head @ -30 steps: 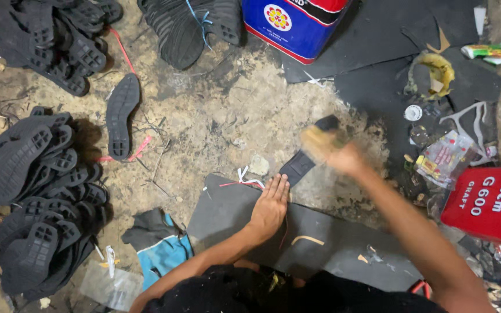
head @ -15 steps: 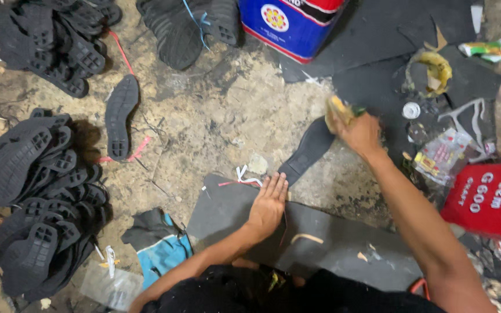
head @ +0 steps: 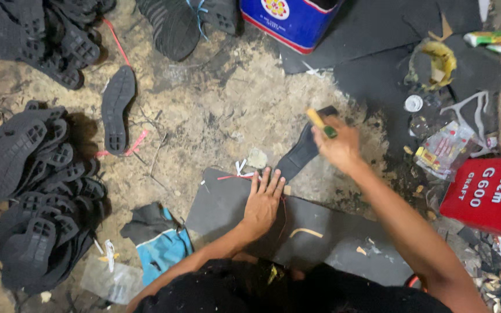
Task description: The person repeatedly applies glue to black shoe soles using a brush. They pick up a sole, apply glue to the surface, and place it down, repeating this process for multiple soles throughout the clip.
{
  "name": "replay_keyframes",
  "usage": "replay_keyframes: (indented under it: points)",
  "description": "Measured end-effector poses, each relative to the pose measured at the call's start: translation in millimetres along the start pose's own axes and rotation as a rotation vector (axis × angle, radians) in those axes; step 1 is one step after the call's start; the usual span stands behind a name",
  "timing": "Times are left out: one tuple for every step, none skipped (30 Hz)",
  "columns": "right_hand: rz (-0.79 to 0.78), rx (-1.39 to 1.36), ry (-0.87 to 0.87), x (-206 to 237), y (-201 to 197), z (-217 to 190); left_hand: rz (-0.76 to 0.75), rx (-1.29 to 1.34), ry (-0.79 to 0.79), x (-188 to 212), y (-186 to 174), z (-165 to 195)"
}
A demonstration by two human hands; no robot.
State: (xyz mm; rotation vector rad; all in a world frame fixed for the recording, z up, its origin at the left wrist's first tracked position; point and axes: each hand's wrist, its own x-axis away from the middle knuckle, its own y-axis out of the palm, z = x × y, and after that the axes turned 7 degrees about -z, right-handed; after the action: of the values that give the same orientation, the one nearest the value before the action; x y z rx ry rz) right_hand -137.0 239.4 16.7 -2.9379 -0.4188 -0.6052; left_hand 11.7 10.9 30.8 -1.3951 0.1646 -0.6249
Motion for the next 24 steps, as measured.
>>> replay_keyframes:
  points:
    - [-0.061,-0.438,-0.127,-1,1,2,0.023,0.018,0.004,-1,0,0]
    - [-0.180,0.067,-0.206,-2,1,2,0.004,0.000,0.003,-1,0,0]
    - [-0.294,0.570,-0.270,-2,3,0,-0.025,-0.016,-0.001,-2,0,1]
    - [-0.401,1.072,-0.321,-2,1,-4,-0.059,-0.029,-0.001,-1,0,1]
    - [-0.320,1.046,-0.137,-2,-1,-9,-0.058,-0.025,-0.001,-1,1,1]
    - [-0.236,1.017,0.039,-5,-6,-16,-0.051,-0.024,-0.003,-1,1,1]
    - [-0.152,0.985,0.209,-10,-14,-24,-0.041,-0.025,-0.008,-1,2,1]
    - [-0.013,0.851,0.013,-15,-24,-32,-0.026,-0.019,-0.004,-1,3,0]
    - [0.125,0.706,-0.175,-21,-38,-41,-0.012,-0.012,0.000,-1,3,0]
    - [0.167,0.898,-0.133,-28,-46,-47,0.001,-0.006,0.007,-2,4,0]
    - [0.217,1.088,-0.087,-34,-55,-52,-0.007,-0.013,0.006,-2,5,-1]
    - [0.271,1.279,-0.040,-37,-61,-54,-0.011,-0.021,0.006,-2,6,-1]
    - [0.271,1.235,-0.390,-39,-65,-55,-0.013,-0.029,0.004,-3,6,-1]
    - [0.256,1.171,-0.737,-39,-68,-54,0.003,-0.023,0.004,-3,7,-1]
    - [0.226,1.081,-1.074,-38,-68,-51,0.014,-0.014,0.004,-3,7,-1]
    - [0.250,1.084,-0.849,-36,-69,-48,0.018,-0.002,0.005,-3,7,0]
    - [0.265,1.079,-0.621,-33,-69,-44,0.014,0.005,0.012,-3,7,0]
    - [0.275,1.063,-0.398,-31,-70,-41,0.012,0.008,0.016,-3,6,0]
    - [0.275,0.947,-0.464,-29,-72,-37,0.017,0.003,0.015,-3,4,1]
    - [0.280,0.829,-0.532,-27,-75,-33,0.025,-0.006,0.030,-4,1,1]
    - [0.285,0.714,-0.602,-26,-79,-29,0.040,-0.016,0.045,-6,-3,1]
    - [0.334,0.877,-0.503,-25,-83,-26,0.056,-0.027,0.059,-8,-8,2]
    - [0.379,1.038,-0.384,-24,-86,-21,0.051,-0.014,0.048,-12,-13,1]
    - [0.414,1.200,-0.249,-21,-88,-17,0.036,0.010,0.037,-17,-18,2]
